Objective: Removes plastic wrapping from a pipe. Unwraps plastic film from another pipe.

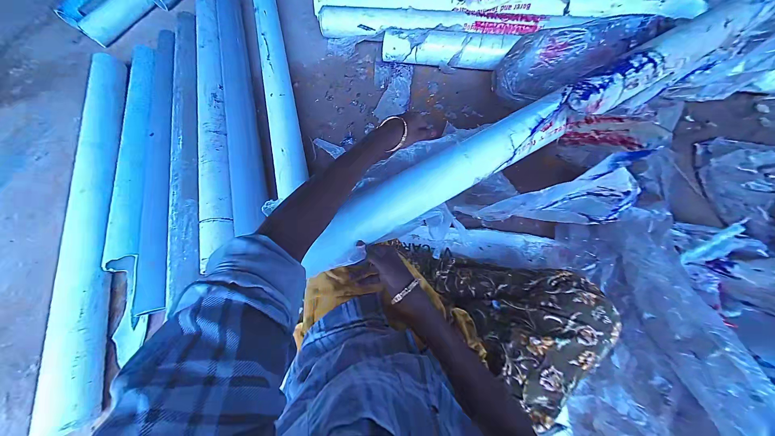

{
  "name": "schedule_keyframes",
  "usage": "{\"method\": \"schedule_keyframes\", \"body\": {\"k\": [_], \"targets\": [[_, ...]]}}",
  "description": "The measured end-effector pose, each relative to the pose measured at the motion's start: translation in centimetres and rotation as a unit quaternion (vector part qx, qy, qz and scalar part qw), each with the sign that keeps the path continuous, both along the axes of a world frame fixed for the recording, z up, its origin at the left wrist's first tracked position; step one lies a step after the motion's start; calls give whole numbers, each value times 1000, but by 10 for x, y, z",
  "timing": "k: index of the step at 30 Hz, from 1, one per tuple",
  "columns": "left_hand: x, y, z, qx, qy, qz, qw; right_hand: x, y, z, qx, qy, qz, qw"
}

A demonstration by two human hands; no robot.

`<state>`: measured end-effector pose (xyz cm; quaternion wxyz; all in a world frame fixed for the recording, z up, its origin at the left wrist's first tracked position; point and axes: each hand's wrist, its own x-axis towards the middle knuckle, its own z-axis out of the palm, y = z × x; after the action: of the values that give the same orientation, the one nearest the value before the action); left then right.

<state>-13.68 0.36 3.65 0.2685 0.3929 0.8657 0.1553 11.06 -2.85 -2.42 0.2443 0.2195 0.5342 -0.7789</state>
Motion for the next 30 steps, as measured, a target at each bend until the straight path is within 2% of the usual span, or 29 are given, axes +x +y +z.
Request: {"method": "schedule_keyframes", "body": {"k": [3, 6, 7, 9, 12, 14, 16, 19, 21, 27, 30], "targets": [[14, -62, 49, 68, -19, 74, 995, -5, -1, 4, -90, -24, -52, 994], [82, -138, 86, 61, 20, 109, 992, -12, -1, 6, -94, -43, -54, 993], [111, -158, 85, 38, 42, 128, 990, -16, -3, 7, -87, -40, -55, 994], [166, -184, 61, -22, 82, 176, 981, -22, -7, 11, -70, -37, -60, 995], [196, -192, 4, -8, 164, 260, 951, -34, -10, 18, -52, -37, -50, 997], [178, -194, -21, 21, 219, 286, 933, -41, -12, 29, -64, -14, -47, 997], [150, -197, -20, 16, 201, 298, 933, -48, -14, 42, -75, 35, -44, 996], [95, -215, 5, 25, -12, 299, 954, -50, -14, 45, -73, 86, -43, 993], [63, -223, 0, 9, -72, 241, 968, -50, -14, 38, -68, 110, -64, 989], [40, -218, -8, -43, -35, 235, 970, -49, -20, 24, -53, 157, -66, 984], [34, -217, -8, -56, -54, 234, 969, -31, -18, 10, -46, 195, -51, 978]]}}
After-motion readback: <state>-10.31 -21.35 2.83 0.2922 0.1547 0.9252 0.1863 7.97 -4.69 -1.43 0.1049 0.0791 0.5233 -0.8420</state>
